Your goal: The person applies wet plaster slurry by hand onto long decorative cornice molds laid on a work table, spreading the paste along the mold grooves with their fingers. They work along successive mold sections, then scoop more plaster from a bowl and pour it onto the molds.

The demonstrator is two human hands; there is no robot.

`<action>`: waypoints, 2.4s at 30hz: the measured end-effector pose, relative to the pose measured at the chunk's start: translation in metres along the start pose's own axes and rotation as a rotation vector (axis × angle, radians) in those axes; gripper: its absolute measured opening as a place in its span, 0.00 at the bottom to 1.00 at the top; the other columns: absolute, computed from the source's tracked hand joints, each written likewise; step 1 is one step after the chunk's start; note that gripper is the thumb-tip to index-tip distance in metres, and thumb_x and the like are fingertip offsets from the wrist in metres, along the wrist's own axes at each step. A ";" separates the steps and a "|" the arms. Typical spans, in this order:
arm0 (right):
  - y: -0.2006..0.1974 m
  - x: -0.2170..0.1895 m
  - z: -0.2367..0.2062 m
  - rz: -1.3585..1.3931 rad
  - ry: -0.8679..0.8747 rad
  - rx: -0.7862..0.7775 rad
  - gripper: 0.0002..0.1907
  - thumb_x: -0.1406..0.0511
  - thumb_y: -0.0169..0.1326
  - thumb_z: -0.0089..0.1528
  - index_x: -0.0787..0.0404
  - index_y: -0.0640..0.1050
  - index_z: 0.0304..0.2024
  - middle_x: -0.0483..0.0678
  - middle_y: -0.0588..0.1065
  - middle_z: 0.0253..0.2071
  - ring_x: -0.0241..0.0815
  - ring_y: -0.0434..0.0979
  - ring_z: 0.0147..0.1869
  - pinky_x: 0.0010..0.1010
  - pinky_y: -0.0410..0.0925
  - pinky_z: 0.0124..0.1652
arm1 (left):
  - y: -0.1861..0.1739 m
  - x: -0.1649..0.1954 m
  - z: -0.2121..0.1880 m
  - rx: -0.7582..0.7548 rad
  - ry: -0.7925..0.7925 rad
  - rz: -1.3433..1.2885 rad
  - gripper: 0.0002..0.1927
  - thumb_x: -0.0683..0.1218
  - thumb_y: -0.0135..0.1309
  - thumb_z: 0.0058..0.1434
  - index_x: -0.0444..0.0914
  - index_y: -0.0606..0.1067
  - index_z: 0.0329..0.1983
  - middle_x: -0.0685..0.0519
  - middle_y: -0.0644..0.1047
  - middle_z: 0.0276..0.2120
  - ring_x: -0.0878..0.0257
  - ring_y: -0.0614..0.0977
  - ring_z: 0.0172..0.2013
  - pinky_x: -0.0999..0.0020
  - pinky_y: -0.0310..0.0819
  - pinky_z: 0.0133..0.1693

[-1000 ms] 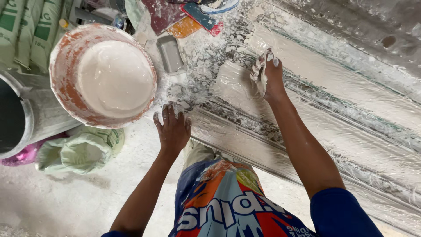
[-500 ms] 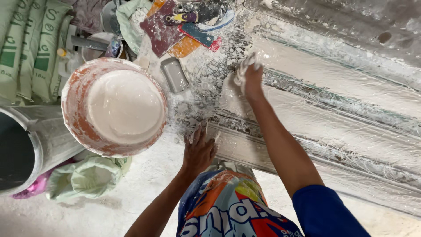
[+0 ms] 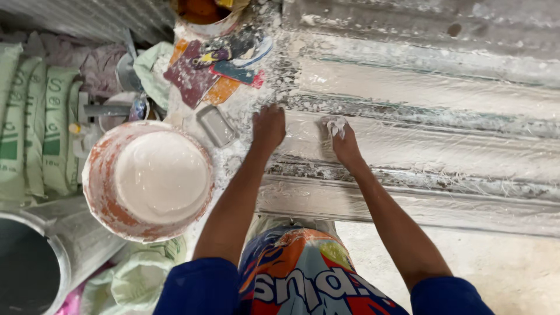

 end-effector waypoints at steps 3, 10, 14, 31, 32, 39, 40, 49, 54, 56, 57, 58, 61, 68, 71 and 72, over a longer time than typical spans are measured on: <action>-0.014 -0.006 -0.023 0.109 -0.075 0.050 0.16 0.72 0.43 0.67 0.69 0.74 0.56 0.53 0.79 0.48 0.40 0.77 0.52 0.31 0.70 0.50 | 0.010 -0.008 0.008 -0.195 -0.079 0.014 0.15 0.39 0.51 0.57 0.34 0.77 0.48 0.43 0.76 0.53 0.45 0.72 0.60 0.34 0.62 0.58; 0.024 -0.027 -0.030 -0.338 0.076 -0.064 0.15 0.70 0.43 0.68 0.65 0.78 0.51 0.55 0.79 0.49 0.49 0.81 0.52 0.42 0.73 0.56 | 0.015 0.020 0.002 -0.286 0.462 0.282 0.10 0.41 0.46 0.65 0.40 0.79 0.43 0.48 0.77 0.49 0.52 0.74 0.60 0.34 0.56 0.65; 0.068 -0.083 -0.028 -0.646 -0.242 -0.062 0.22 0.67 0.46 0.66 0.66 0.70 0.63 0.58 0.69 0.66 0.61 0.65 0.70 0.58 0.55 0.70 | 0.019 0.015 -0.009 -0.395 0.561 0.394 0.10 0.45 0.46 0.68 0.42 0.79 0.44 0.48 0.77 0.49 0.54 0.74 0.59 0.40 0.54 0.68; -0.076 0.008 -0.086 -0.893 0.174 0.103 0.43 0.52 0.46 0.67 0.61 0.49 0.78 0.67 0.44 0.78 0.73 0.37 0.81 0.64 0.40 0.71 | 0.070 0.082 0.022 -0.158 0.864 1.046 0.27 0.49 0.40 0.69 0.52 0.59 0.73 0.58 0.50 0.77 0.54 0.50 0.75 0.44 0.38 0.69; -0.087 0.014 -0.090 -0.886 0.167 0.129 0.42 0.52 0.47 0.67 0.61 0.49 0.78 0.68 0.45 0.78 0.74 0.38 0.81 0.65 0.40 0.71 | 0.073 0.109 0.025 -0.060 0.873 1.013 0.28 0.49 0.40 0.70 0.51 0.59 0.74 0.59 0.50 0.78 0.53 0.50 0.75 0.45 0.38 0.69; -0.159 0.047 -0.115 -0.887 0.241 0.259 0.39 0.52 0.46 0.70 0.59 0.51 0.78 0.70 0.46 0.78 0.75 0.39 0.81 0.64 0.42 0.72 | 0.131 0.288 0.039 0.149 0.961 0.967 0.33 0.47 0.43 0.65 0.51 0.60 0.76 0.65 0.55 0.74 0.63 0.53 0.73 0.53 0.42 0.72; -0.171 0.052 -0.120 -0.860 0.261 0.266 0.39 0.52 0.46 0.69 0.59 0.51 0.78 0.70 0.46 0.78 0.75 0.39 0.81 0.64 0.42 0.71 | 0.138 0.312 0.043 0.146 0.957 0.827 0.31 0.46 0.43 0.66 0.49 0.62 0.75 0.62 0.58 0.73 0.60 0.55 0.74 0.55 0.47 0.68; -0.351 0.127 -0.169 -0.707 0.398 0.320 0.38 0.54 0.46 0.69 0.57 0.50 0.77 0.69 0.43 0.78 0.75 0.35 0.81 0.66 0.41 0.70 | 0.220 0.544 0.058 0.184 1.025 0.584 0.26 0.45 0.43 0.69 0.49 0.68 0.71 0.60 0.66 0.72 0.63 0.60 0.73 0.58 0.45 0.74; -0.485 0.175 -0.199 -0.733 0.290 0.376 0.39 0.55 0.48 0.68 0.57 0.51 0.77 0.69 0.45 0.77 0.74 0.38 0.81 0.65 0.42 0.72 | 0.275 0.683 0.066 0.036 1.095 0.696 0.28 0.50 0.40 0.66 0.47 0.64 0.71 0.60 0.62 0.71 0.62 0.56 0.70 0.49 0.37 0.70; -0.537 0.202 -0.215 -0.711 0.312 0.362 0.39 0.56 0.48 0.69 0.58 0.50 0.77 0.69 0.46 0.77 0.74 0.38 0.80 0.65 0.41 0.71 | 0.297 0.731 0.075 -0.044 1.040 0.727 0.26 0.49 0.40 0.71 0.46 0.65 0.74 0.61 0.63 0.73 0.62 0.56 0.75 0.49 0.37 0.73; -0.563 0.215 -0.225 -0.696 0.336 0.367 0.39 0.56 0.48 0.69 0.58 0.50 0.77 0.70 0.46 0.77 0.75 0.38 0.80 0.65 0.41 0.71 | 0.311 0.756 0.077 -0.087 1.030 0.743 0.26 0.48 0.40 0.74 0.45 0.65 0.75 0.61 0.64 0.74 0.63 0.55 0.77 0.50 0.37 0.75; -0.589 0.226 -0.234 -0.693 0.333 0.378 0.39 0.56 0.48 0.69 0.58 0.50 0.77 0.70 0.46 0.77 0.75 0.38 0.80 0.65 0.41 0.71 | 0.322 0.788 0.081 -0.065 1.061 0.773 0.26 0.48 0.40 0.72 0.46 0.65 0.74 0.62 0.63 0.73 0.63 0.55 0.76 0.49 0.37 0.74; -0.662 0.258 -0.258 -0.698 0.333 0.384 0.40 0.56 0.48 0.68 0.57 0.49 0.77 0.70 0.46 0.76 0.75 0.37 0.80 0.65 0.40 0.71 | 0.354 0.868 0.088 0.018 1.098 0.771 0.28 0.50 0.41 0.68 0.48 0.64 0.72 0.61 0.61 0.72 0.62 0.55 0.73 0.50 0.37 0.71; -0.813 0.328 -0.295 -0.647 0.372 0.425 0.42 0.57 0.49 0.67 0.55 0.46 0.78 0.70 0.44 0.77 0.74 0.36 0.81 0.64 0.39 0.72 | 0.443 1.051 0.109 0.142 1.095 0.796 0.25 0.52 0.37 0.74 0.51 0.64 0.73 0.63 0.62 0.73 0.65 0.56 0.73 0.51 0.36 0.73; -0.880 0.356 -0.302 -0.661 0.372 0.407 0.43 0.57 0.50 0.66 0.55 0.45 0.78 0.71 0.43 0.77 0.75 0.35 0.80 0.64 0.37 0.71 | 0.471 1.134 0.117 0.206 1.104 0.720 0.25 0.52 0.39 0.71 0.53 0.66 0.71 0.63 0.63 0.72 0.66 0.58 0.72 0.53 0.41 0.72; -0.905 0.366 -0.304 -0.670 0.379 0.397 0.44 0.57 0.51 0.66 0.55 0.45 0.77 0.71 0.42 0.77 0.75 0.35 0.80 0.63 0.37 0.71 | 0.481 1.160 0.119 0.207 1.102 0.669 0.26 0.51 0.41 0.69 0.54 0.68 0.70 0.63 0.64 0.71 0.66 0.58 0.72 0.53 0.43 0.71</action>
Point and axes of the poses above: each hand's wrist, its own z-axis towards the middle knuckle, its own y-axis out of the palm, x = y × z, the point moved 9 cm from there along z, towards the middle knuckle
